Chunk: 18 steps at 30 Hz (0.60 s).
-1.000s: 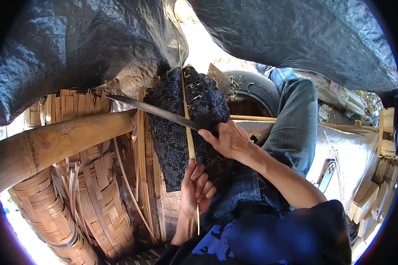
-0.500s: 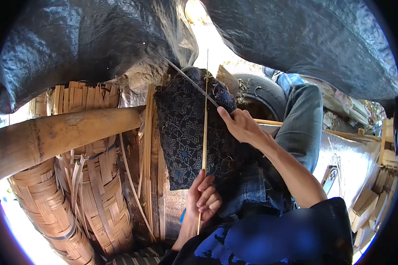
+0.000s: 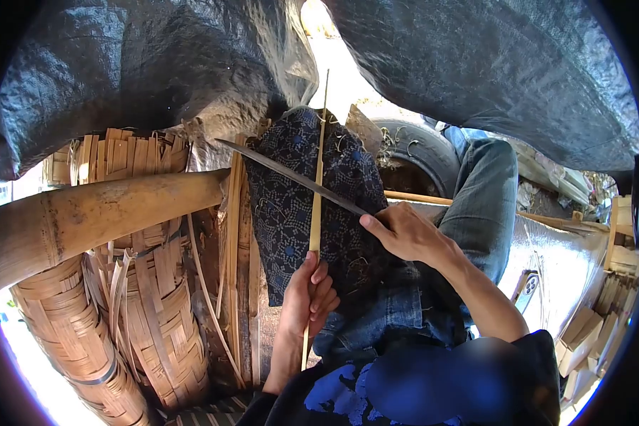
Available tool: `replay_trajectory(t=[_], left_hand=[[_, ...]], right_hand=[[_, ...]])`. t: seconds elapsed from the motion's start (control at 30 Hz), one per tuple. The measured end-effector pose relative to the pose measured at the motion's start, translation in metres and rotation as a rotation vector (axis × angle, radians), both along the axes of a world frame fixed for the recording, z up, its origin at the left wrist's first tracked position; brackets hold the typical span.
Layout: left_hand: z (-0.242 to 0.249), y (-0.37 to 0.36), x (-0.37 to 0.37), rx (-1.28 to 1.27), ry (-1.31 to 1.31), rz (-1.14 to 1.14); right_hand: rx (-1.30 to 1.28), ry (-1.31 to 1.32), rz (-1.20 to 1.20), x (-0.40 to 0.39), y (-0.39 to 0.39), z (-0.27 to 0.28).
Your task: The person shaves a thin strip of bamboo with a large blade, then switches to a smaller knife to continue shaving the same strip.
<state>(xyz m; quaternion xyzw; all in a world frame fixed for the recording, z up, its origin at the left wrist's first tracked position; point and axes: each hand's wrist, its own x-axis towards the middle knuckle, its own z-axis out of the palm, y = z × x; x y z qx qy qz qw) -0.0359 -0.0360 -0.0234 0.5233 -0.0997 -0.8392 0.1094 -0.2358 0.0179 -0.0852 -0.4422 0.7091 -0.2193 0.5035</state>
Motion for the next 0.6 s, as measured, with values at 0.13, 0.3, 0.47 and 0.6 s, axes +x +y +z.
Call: replay_trajectory(t=[0.13,0.3,0.47,0.6], left_hand=[[0.002,-0.005,0.000,-0.056,-0.052,-0.022],[-0.003,-0.004,0.002,-0.063,-0.083,-0.047],[-0.004,0.002,-0.001,-0.090,-0.125,-0.064],[0.002,0.006,-0.005,-0.080,-0.148,-0.041]], right_hand=[[-0.078,-0.040,0.021,0.003,0.002,-0.001],[0.030,0.043,0.016,0.008,-0.007,-0.002],[0.057,0.126,0.007,0.014,-0.001,-0.010],[-0.094,0.207,0.025,0.023,0.005,-0.023]])
